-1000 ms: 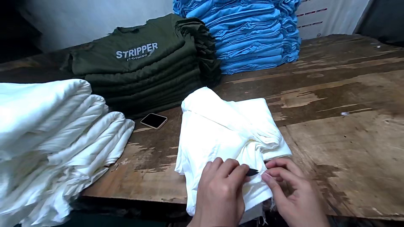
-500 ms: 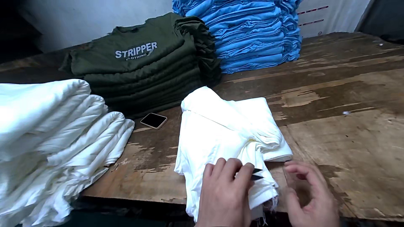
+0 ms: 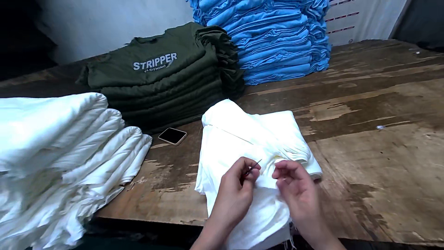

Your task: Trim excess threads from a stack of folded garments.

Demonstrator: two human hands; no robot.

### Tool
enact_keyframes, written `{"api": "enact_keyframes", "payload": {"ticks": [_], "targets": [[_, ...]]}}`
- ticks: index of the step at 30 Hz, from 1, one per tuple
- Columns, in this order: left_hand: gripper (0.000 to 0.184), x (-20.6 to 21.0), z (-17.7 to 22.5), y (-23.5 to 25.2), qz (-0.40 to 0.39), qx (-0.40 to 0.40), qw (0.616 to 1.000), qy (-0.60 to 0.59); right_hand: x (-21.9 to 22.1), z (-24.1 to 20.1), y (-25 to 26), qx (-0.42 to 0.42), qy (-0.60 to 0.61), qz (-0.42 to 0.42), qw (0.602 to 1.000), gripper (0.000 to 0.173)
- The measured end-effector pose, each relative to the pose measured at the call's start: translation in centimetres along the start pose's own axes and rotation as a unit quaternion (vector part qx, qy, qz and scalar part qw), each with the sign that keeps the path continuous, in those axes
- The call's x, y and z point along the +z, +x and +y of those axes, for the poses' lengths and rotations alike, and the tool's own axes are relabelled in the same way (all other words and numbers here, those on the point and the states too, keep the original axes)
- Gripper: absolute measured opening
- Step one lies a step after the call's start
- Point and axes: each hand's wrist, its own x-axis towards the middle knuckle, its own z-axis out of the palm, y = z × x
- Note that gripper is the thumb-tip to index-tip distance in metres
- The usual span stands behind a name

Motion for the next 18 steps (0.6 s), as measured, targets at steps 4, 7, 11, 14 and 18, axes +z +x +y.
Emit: {"api": "enact_keyframes", "payload": {"ticks": [4,7,11,14,18], "targets": [[0.017,0.0,0.0,-0.1,-0.018,-0.034,0.999,-0.035,-1.7,-0.8,-2.3,-0.117,-0.271,0.004,0.956,0.018],[0.041,-0.1,-0.2,-1.5,-0.006,0.071,0.997,0.022,-3.7,-2.6,-4.0,-0.128,-0.301,0.025,0.945,0.015],[0.019,1.2,-0.2,-3.2,0.104,0.318,0.916,0.221,-3.9,-3.1,-5.0,-0.101,-0.248,0.046,0.962,0.008],[0.016,2.3,-0.2,-3.0,0.141,0.422,0.836,0.321,-2.8,-3.1,-5.1,-0.096,-0.212,0.067,0.970,0.017],[0.014,1.8,-0.4,-2.9,0.157,0.441,0.811,0.351,-2.5,-3.0,-4.8,-0.067,-0.159,0.073,0.982,0.025]]}}
